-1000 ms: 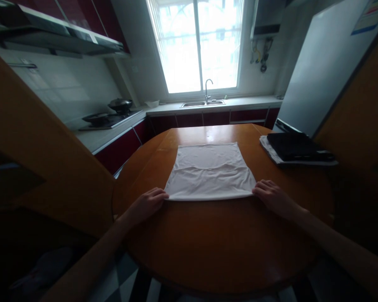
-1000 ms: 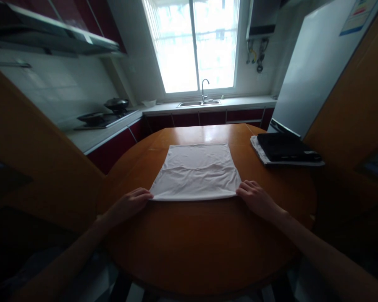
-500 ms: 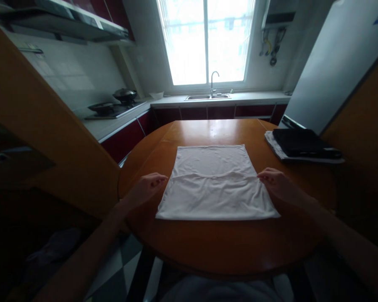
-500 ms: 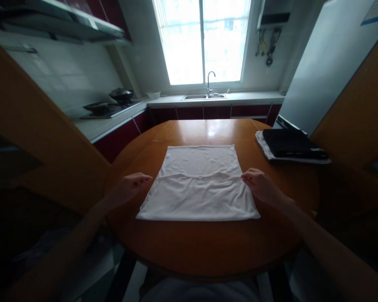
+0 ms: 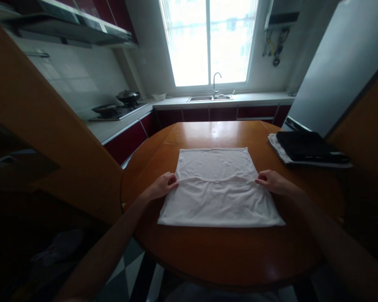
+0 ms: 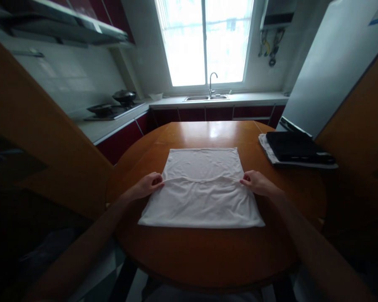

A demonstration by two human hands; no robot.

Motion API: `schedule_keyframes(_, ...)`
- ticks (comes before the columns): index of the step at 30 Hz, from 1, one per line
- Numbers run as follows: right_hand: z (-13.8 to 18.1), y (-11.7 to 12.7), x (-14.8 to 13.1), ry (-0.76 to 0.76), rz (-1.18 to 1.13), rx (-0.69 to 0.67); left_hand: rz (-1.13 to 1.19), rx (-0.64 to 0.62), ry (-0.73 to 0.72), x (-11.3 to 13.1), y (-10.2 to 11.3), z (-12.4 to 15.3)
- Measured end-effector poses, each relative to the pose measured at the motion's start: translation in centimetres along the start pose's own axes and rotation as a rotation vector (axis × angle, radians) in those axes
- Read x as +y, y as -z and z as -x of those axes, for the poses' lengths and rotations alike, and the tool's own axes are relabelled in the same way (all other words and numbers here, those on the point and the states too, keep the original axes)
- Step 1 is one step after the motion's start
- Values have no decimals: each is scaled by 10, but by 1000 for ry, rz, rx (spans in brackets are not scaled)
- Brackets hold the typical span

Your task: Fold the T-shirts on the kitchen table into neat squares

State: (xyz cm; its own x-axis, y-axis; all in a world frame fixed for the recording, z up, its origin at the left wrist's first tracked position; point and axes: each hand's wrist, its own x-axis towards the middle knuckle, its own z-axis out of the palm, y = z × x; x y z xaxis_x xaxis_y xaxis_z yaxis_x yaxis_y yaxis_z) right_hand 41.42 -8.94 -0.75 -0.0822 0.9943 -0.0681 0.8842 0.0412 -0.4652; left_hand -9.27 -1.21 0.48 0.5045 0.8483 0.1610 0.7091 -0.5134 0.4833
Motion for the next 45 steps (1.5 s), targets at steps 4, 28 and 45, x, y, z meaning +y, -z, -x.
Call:
schedule_keyframes(4,-2,-3,2,76,-156,14,94,-3,42,5,3,0)
schedule_keyframes(28,-2,4,-14,68,-443,384,252,313,64,12,-1,-6)
schedule_keyframes(45,14,-44,-67,343,82,375,-113,27,-298,65,-30,-9)
